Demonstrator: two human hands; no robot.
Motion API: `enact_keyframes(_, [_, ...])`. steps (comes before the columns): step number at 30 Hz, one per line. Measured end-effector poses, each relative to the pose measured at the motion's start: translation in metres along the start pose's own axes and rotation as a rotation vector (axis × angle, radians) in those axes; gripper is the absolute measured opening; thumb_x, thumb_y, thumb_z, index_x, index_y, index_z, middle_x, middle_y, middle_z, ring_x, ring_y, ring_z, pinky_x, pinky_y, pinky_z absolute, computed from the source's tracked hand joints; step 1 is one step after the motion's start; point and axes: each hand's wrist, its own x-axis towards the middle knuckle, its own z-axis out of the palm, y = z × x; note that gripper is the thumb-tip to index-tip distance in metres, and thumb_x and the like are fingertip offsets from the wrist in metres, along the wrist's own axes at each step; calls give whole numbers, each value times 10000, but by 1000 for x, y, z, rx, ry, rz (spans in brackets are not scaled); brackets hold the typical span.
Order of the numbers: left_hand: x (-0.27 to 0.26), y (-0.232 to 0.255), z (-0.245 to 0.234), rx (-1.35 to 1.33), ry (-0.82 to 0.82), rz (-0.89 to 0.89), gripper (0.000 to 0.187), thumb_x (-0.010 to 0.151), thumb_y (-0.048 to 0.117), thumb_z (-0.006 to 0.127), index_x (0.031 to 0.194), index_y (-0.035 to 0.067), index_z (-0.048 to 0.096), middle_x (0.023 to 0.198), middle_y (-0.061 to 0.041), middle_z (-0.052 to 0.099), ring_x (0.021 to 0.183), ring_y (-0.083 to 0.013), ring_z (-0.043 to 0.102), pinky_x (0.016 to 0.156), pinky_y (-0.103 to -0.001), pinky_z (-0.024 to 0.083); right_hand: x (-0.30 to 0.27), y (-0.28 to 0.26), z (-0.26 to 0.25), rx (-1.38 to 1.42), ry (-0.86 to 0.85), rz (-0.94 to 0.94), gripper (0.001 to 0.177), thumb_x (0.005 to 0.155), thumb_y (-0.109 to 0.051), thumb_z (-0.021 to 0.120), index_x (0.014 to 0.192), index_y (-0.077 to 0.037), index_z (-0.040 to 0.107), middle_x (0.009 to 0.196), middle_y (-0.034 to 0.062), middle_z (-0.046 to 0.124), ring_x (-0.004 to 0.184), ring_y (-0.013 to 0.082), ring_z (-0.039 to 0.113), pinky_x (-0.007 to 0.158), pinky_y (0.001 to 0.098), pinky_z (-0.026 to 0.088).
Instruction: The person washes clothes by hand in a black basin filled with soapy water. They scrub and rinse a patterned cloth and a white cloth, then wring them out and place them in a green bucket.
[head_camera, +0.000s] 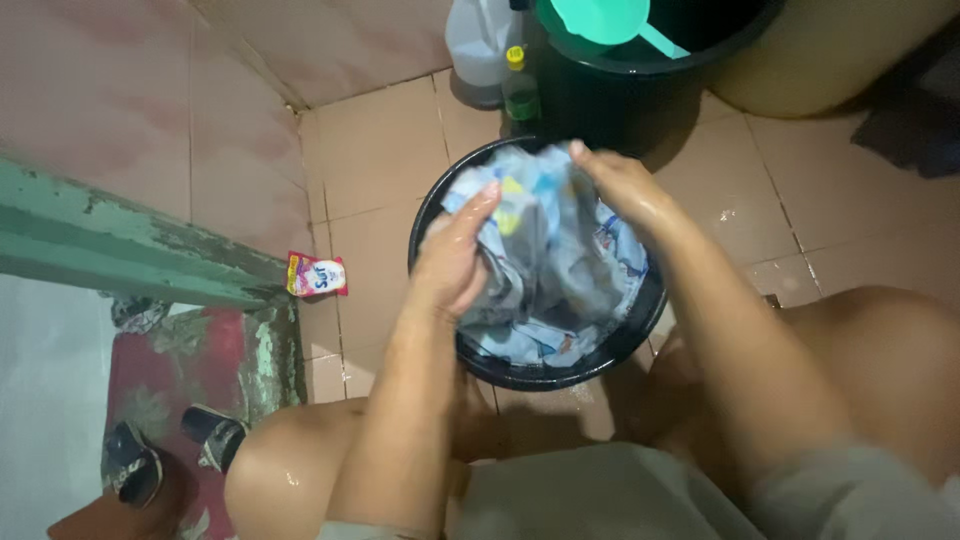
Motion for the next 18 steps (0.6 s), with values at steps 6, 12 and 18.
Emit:
enact_keyframes(6, [-2, 20, -3, -129, -100, 240, 442, 1035, 251, 638, 1418, 56, 532, 1348, -133, 617, 1246, -257, 602, 1083, -417, 498, -31, 37, 50, -248, -398, -269, 925, 743, -405, 890, 1459, -62, 414, 1410, 191, 563, 1245, 320, 520, 1026, 483, 352])
enact_keyframes(12, [-6, 36, -54, -319, -102, 295, 716, 965, 585, 531, 1447, 57, 479, 1466, -140, 557, 1347, -330, 566, 1166, -534, 452, -39, 23, 23, 230, -248, 31, 566, 897, -456, 696, 1380, -161, 693, 1355, 143, 648, 1163, 288, 606, 977, 510, 444])
enact_keyframes(18, [51, -112, -79, -205, 285, -199, 822, 900, 726, 504, 1382, 63, 557, 1380, -139, 620, 1244, -306, 609, 1046, -507, 504, -42, 13, 111, -258, 158, -820, 362, 788, -262, 777, 1091, -68, 734, 1102, 155, 753, 1067, 290, 696, 975, 410, 542])
